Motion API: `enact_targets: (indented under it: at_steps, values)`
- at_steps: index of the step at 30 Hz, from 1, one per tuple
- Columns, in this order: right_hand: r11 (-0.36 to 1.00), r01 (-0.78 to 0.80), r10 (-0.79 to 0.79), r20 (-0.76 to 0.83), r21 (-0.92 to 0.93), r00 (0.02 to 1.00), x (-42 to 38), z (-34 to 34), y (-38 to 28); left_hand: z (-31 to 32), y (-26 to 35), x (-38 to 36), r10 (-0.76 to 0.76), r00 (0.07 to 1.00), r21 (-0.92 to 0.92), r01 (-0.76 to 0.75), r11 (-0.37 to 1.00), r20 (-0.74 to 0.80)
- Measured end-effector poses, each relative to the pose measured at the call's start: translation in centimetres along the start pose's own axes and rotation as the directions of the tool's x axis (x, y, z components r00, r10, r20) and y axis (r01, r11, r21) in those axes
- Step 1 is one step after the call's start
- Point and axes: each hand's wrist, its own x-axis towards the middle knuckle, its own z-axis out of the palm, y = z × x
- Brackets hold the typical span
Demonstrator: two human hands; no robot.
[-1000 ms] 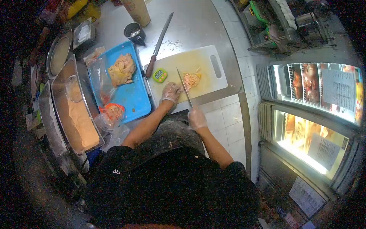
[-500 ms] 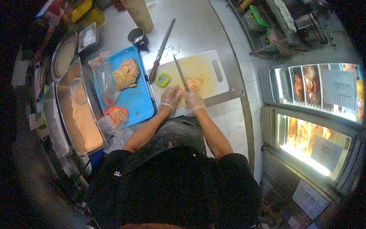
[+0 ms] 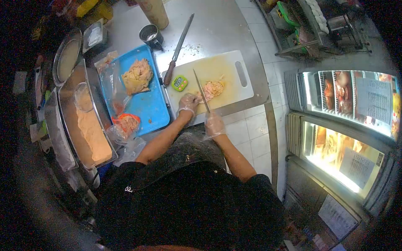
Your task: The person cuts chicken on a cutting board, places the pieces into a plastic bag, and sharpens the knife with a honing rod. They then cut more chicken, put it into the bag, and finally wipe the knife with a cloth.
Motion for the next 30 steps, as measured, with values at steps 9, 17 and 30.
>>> enact_targets:
  at_steps: [9, 17, 30]
  values:
    - [0.948, -0.305, 0.295, 0.108, 0.091, 0.949, 4.7, -2.7, -5.4, -0.2, 0.4, 0.5, 0.015, 0.998, -0.127, -0.023, 0.992, -0.065]
    - [0.970, -0.236, 0.241, 0.277, -0.053, 0.930, 1.0, -4.0, -4.5, 1.2, -0.6, 0.9, 0.027, 0.992, -0.001, -0.028, 1.000, -0.120]
    - [0.999, 0.042, -0.042, -0.028, 0.012, 0.999, 5.4, -6.4, -2.6, -2.6, 1.1, -0.5, -0.118, 0.992, 0.016, 0.118, 0.993, 0.047]
